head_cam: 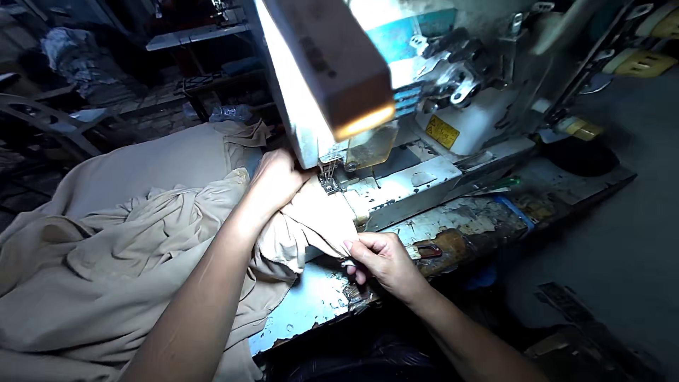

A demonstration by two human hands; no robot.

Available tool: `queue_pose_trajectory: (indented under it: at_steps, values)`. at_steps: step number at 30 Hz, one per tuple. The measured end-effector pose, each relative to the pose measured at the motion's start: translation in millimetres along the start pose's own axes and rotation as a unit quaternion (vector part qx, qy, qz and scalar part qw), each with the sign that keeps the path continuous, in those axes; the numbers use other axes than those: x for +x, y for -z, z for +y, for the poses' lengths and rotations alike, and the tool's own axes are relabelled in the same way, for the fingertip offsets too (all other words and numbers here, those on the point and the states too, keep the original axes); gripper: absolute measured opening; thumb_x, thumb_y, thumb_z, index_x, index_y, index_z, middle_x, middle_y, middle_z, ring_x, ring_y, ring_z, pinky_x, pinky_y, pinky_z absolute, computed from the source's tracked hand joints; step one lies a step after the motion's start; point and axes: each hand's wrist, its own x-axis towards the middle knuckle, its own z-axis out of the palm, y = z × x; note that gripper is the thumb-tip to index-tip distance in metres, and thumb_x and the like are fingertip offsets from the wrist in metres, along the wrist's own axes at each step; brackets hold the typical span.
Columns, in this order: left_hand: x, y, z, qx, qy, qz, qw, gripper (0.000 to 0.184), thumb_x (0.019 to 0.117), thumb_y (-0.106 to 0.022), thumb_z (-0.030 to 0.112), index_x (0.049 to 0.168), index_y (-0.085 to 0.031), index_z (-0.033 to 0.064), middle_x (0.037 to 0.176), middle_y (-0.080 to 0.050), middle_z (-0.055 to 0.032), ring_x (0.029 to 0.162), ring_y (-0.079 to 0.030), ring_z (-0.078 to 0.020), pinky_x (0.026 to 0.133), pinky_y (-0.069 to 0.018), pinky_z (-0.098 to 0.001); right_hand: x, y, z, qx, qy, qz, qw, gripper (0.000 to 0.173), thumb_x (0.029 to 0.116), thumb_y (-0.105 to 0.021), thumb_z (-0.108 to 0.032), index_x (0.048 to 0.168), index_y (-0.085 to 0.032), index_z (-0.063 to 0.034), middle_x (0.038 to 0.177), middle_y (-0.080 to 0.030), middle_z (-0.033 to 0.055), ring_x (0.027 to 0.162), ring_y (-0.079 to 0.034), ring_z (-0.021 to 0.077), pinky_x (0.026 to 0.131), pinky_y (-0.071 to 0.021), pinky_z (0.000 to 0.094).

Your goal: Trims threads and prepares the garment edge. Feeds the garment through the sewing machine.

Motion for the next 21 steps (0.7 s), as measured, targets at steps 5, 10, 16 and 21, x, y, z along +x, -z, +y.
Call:
queue_pose_trajectory:
  at_steps: [5, 10, 16, 21]
  values:
    - [-47, 2, 12, 0.033, -0.029, 0.0, 0.999, 0.03, 0.0979, -0.069, 0.031, 0.1, -0.071, 0.0014, 0.097, -0.067, -0.0151, 0.089, -0.067, -0.0329, 0.077, -0.052, -0.0566, -7, 0, 2, -0.004, 0.011, 0.013, 1.0, 0.027, 0.1002, -0.055, -0.012, 0.077, -0.069, -0.0086, 0.063, -0.065, -0.0074, 0.051, -0.06, -0.0019, 0.05, -0.0518, 0.0141]
    - [-46, -18, 8, 0.021, -0.047, 0.053, 0.997, 0.026, 0.1, -0.064, 0.026, 0.098, -0.072, 0.0015, 0.094, -0.068, -0.014, 0.088, -0.068, -0.0321, 0.076, -0.053, -0.055, -13, 2, 1, 0.007, 0.023, 0.028, 0.999, 0.029, 0.1006, -0.053, -0.01, 0.076, -0.068, -0.0087, 0.062, -0.065, -0.0075, 0.051, -0.06, -0.0017, 0.049, -0.0518, 0.0142]
    - [-44, -21, 8, 0.027, -0.047, 0.076, 0.996, 0.026, 0.099, -0.064, 0.026, 0.096, -0.073, 0.0017, 0.09, -0.067, -0.013, 0.084, -0.066, -0.0308, 0.073, -0.0518, -0.0538, -10, 2, 4, 0.005, 0.033, 0.031, 0.999, 0.029, 0.1003, -0.054, -0.009, 0.075, -0.068, -0.0072, 0.062, -0.064, -0.008, 0.051, -0.059, -0.0031, 0.05, -0.051, 0.0133]
    - [-41, -23, 3, 0.024, -0.056, 0.088, 0.994, 0.027, 0.0984, -0.065, 0.027, 0.094, -0.072, 0.0016, 0.088, -0.066, -0.0128, 0.082, -0.066, -0.0303, 0.072, -0.0504, -0.0536, -9, 1, 6, 0.007, 0.036, 0.013, 0.999, 0.027, 0.0992, -0.057, -0.01, 0.075, -0.067, -0.0056, 0.063, -0.064, -0.0062, 0.052, -0.059, -0.0029, 0.05, -0.0509, 0.0135]
